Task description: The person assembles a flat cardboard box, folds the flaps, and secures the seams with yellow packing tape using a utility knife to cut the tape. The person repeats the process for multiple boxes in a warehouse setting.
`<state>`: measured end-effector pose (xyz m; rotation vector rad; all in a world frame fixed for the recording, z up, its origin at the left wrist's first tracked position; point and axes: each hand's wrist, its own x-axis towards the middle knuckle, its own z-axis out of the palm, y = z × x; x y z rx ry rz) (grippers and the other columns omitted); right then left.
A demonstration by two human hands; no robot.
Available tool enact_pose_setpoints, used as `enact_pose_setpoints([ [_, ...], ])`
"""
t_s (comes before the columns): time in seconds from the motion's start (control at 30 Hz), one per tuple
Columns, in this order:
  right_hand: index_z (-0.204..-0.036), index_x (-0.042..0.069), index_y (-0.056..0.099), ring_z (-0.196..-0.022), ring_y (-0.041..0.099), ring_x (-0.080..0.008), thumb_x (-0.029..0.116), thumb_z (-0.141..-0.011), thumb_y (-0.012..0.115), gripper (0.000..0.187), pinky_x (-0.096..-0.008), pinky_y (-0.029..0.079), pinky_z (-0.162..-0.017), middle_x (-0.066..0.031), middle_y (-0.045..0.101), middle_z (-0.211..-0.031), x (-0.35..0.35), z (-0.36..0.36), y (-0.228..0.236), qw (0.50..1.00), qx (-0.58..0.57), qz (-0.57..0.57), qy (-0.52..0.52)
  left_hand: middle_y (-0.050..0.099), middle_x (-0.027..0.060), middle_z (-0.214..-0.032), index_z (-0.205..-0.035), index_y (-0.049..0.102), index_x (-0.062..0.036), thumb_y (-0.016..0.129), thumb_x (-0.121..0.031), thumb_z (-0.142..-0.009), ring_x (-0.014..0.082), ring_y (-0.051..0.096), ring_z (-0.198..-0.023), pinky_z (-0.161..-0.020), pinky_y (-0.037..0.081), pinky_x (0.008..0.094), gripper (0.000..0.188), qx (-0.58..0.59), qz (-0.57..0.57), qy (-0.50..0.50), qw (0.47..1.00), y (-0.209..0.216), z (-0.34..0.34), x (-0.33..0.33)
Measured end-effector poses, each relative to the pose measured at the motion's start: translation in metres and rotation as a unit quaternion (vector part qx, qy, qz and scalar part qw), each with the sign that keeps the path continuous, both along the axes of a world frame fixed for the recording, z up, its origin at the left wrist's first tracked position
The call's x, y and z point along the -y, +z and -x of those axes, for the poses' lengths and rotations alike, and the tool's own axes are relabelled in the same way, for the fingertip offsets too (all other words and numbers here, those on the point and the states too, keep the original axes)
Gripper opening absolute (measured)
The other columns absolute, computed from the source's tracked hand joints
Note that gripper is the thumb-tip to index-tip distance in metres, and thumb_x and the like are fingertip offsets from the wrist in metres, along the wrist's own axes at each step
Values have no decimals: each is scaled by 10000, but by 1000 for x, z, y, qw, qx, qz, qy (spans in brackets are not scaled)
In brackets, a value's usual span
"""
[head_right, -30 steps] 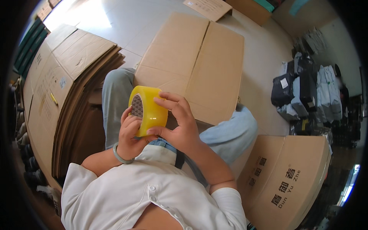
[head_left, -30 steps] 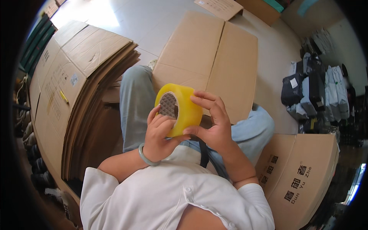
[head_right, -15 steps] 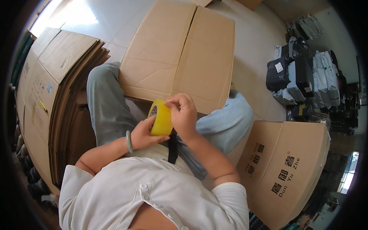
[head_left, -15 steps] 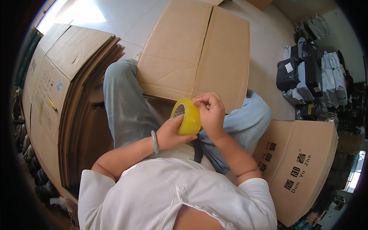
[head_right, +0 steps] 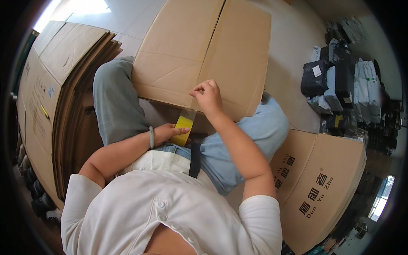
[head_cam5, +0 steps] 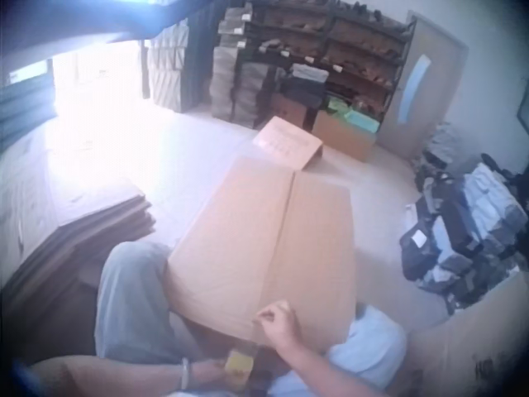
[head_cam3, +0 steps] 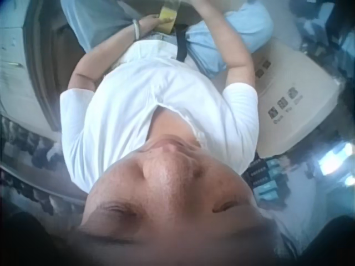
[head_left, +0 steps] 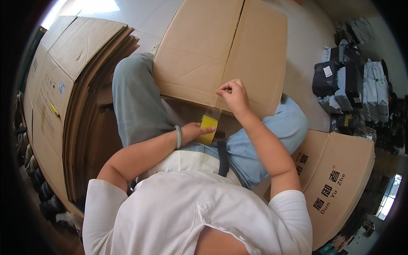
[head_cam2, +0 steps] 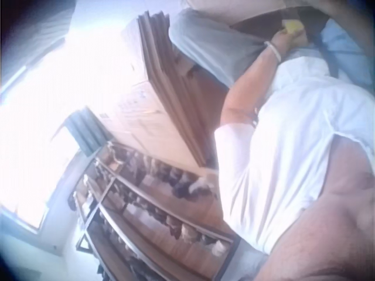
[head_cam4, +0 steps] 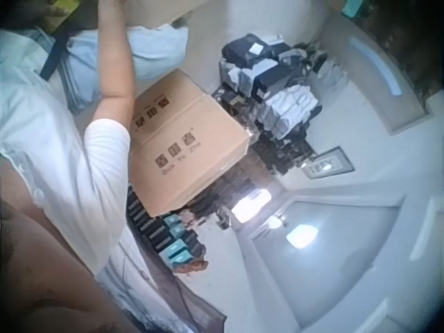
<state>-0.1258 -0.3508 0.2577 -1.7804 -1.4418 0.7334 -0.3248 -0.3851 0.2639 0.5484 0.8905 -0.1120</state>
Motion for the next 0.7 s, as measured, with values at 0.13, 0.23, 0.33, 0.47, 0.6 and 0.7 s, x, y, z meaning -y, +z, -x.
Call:
enact_pose_setpoints([
  [0.13, -744, 46, 622, -796, 521, -178, 124, -663, 794, 206, -295, 456, -691, -56, 527, -894, 8, 6, -18, 997, 59, -39, 5, 638, 80, -1017, -1154, 524, -26, 649, -356, -866, 163, 607, -917, -853, 475, 301, 456, 32, -33, -30, 999, -22, 0, 5],
  [0.23, -752, 55, 604, -858, 511, -203, 143, -642, 808, 248, -316, 453, -722, -54, 524, -911, 7, 6, -28, 997, 60, -47, 18, 623, 73, -1043, -1161, 524, -41, 649, -370, -863, 158, 592, -946, -846, 475, 300, 461, 25, -18, -33, 999, -35, 2, 8],
  [0.33, -753, 60, 605, -904, 494, -240, 160, -621, 816, 267, -348, 440, -775, -57, 520, -911, 8, 6, -32, 993, 83, -79, 15, 618, 60, -1043, -1154, 535, -53, 656, -381, -855, 152, 586, -949, -840, 473, 297, 459, 32, 13, -37, 999, -33, 2, 9],
  [0.47, -753, 68, 604, -942, 477, -261, 167, -607, 817, 277, -374, 415, -825, -58, 521, -914, 10, 7, -35, 993, 77, -91, 5, 618, 55, -1050, -1142, 551, -57, 662, -391, -849, 146, 583, -944, -831, 474, 296, 458, 32, 17, -44, 998, -36, 2, 10],
  [0.6, -753, 80, 605, -940, 475, -264, 159, -606, 810, 264, -375, 407, -827, -60, 522, -919, 11, 8, -41, 990, 92, -109, 2, 627, 48, -1036, -1132, 563, -58, 664, -398, -845, 144, 592, -915, -816, 479, 296, 456, 16, 13, -46, 999, -30, 0, 8],
  [0.7, -772, 90, 605, -935, 472, -269, 165, -611, 804, 267, -376, 402, -828, -55, 521, -921, 12, 8, -42, 988, 103, -117, 6, 634, 44, -1017, -1120, 572, -54, 667, -400, -841, 142, 599, -894, -804, 484, 296, 455, 11, 14, -48, 999, -30, 0, 8],
])
